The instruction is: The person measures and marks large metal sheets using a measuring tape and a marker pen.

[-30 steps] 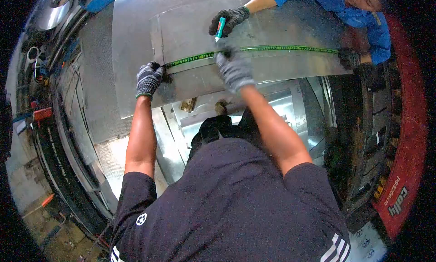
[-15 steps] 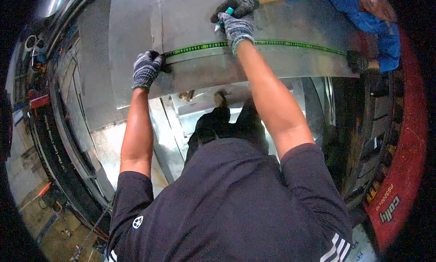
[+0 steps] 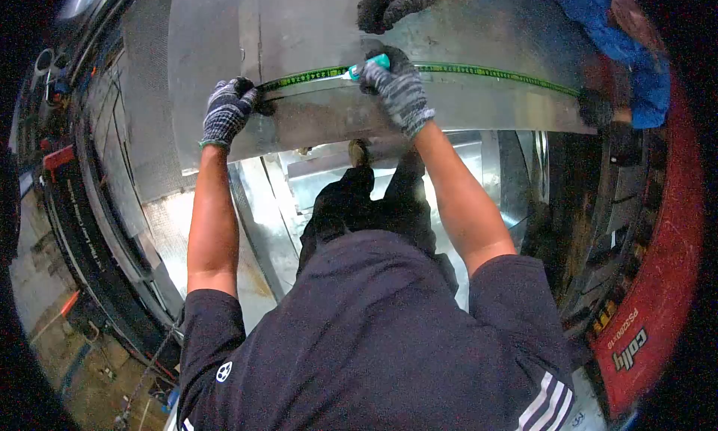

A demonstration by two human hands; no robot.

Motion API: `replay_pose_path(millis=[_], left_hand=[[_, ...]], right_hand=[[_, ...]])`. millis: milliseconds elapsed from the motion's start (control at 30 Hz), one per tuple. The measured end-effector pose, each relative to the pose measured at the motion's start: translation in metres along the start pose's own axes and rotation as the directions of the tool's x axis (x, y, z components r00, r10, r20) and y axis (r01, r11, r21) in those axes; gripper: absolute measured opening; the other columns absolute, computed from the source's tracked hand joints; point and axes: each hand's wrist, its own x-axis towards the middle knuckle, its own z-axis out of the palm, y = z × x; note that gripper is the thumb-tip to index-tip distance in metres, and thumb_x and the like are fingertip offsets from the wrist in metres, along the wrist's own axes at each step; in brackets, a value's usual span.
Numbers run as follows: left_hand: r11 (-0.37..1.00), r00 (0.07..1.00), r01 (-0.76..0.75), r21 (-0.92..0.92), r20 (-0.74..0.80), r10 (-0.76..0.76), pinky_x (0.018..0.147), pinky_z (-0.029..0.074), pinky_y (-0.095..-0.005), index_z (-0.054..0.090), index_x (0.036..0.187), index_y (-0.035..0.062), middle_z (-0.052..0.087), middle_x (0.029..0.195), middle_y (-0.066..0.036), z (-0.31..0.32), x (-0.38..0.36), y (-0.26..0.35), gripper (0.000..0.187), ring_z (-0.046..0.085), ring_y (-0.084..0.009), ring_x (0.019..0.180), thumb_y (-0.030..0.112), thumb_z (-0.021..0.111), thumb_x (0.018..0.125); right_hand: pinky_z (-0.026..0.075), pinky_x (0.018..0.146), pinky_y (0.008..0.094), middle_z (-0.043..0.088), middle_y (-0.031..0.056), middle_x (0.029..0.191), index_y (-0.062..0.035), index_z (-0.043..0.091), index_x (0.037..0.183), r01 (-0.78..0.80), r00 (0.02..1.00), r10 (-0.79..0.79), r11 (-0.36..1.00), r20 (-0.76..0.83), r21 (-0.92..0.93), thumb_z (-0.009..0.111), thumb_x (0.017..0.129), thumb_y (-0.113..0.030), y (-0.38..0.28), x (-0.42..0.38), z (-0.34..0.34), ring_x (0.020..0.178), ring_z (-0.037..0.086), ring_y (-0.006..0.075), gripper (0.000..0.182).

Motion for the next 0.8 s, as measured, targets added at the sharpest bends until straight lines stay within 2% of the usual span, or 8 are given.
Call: replay_pose_path(millis=[33,100,133,367,533,633,667,800], left_hand=[[1.0,1.0,0.009,0.001,-0.003,-0.009,0.088,0.048,-0.0465,0.074,0.093,0.0098,0.07,0.091,-0.016,-0.001,0.001,0.0,0.027,0.062,-0.0356,0.097,0.035,0.066,0.085],[1.0,1.0,0.005,0.003,0.012,-0.005,0.088,0.048,-0.0468,0.073,0.092,0.0096,0.07,0.091,-0.016,0.001,0.001,-0.002,0.026,0.061,-0.0357,0.098,0.033,0.065,0.085],[1.0,1.0,0.01,0.004,0.016,-0.01,0.088,0.048,-0.0468,0.073,0.092,0.0096,0.07,0.091,-0.016,0.002,0.002,-0.004,0.026,0.061,-0.0357,0.098,0.033,0.065,0.085],[0.999,1.0,0.011,-0.033,-0.009,-0.011,0.09,0.045,-0.0465,0.072,0.092,0.0101,0.069,0.092,-0.015,0.008,0.003,-0.005,0.022,0.06,-0.0353,0.1,0.029,0.063,0.087],[0.999,0.999,0.013,-0.04,0.045,-0.011,0.092,0.045,-0.0462,0.072,0.095,0.009,0.068,0.095,-0.016,0.008,0.005,-0.01,0.024,0.059,-0.0354,0.101,0.029,0.063,0.087],[0.999,0.997,0.018,-0.043,0.078,-0.014,0.092,0.046,-0.0457,0.073,0.097,0.0089,0.068,0.095,-0.017,0.005,0.007,-0.009,0.025,0.059,-0.0355,0.102,0.029,0.064,0.085],[0.999,0.997,0.008,-0.042,0.078,-0.005,0.091,0.047,-0.0455,0.073,0.097,0.0089,0.068,0.095,-0.017,0.005,0.007,-0.009,0.025,0.059,-0.0355,0.102,0.029,0.065,0.085],[0.998,0.992,0.003,-0.056,0.125,0.004,0.091,0.047,-0.0455,0.073,0.095,0.0088,0.067,0.094,-0.018,-0.002,0.009,-0.007,0.024,0.059,-0.0354,0.101,0.029,0.065,0.084]], right_hand=[[0.052,0.065,0.0264,0.065,0.0016,0.088,-0.0044,0.063,0.108,-0.001,1.0,0.001,1.0,0.01,0.001,0.064,0.094,-0.018,0.0,0.001,0.003,0.074,0.06,0.0096,0.02],[0.054,0.078,0.027,0.066,0.0039,0.099,-0.0045,0.062,0.117,0.005,1.0,-0.001,0.988,0.022,-0.153,0.067,0.093,-0.012,0.003,-0.001,0.008,0.088,0.063,0.0112,0.025],[0.055,0.08,0.0266,0.067,0.004,0.104,-0.0049,0.062,0.117,0.046,0.999,-0.044,0.995,0.019,-0.084,0.065,0.093,-0.009,0.004,-0.001,0.009,0.092,0.063,0.0108,0.024],[0.054,0.078,0.0261,0.068,0.0037,0.102,-0.0045,0.06,0.117,0.077,0.995,-0.081,0.996,0.059,0.053,0.066,0.092,-0.006,0.011,0.012,0.016,0.089,0.064,0.0101,0.025],[0.055,0.082,0.0277,0.069,0.0043,0.102,-0.0038,0.059,0.114,0.301,0.952,-0.293,0.948,0.087,-0.101,0.068,0.089,-0.001,0.009,0.032,0.018,0.092,0.065,0.0115,0.026],[0.055,0.083,0.0277,0.069,0.0045,0.103,-0.0041,0.06,0.112,0.295,0.951,-0.272,0.941,0.146,-0.168,0.068,0.088,0.0,0.011,0.042,0.013,0.093,0.065,0.0118,0.026],[0.055,0.083,0.0275,0.069,0.0049,0.104,-0.0042,0.061,0.111,0.293,0.95,-0.282,0.953,0.133,-0.075,0.069,0.087,-0.002,0.013,0.042,0.015,0.092,0.066,0.0116,0.025],[0.055,0.083,0.0279,0.069,0.0053,0.104,-0.0044,0.061,0.11,0.252,0.959,-0.237,0.964,0.157,-0.087,0.07,0.087,-0.003,0.02,0.04,0.015,0.093,0.066,0.0113,0.024]])
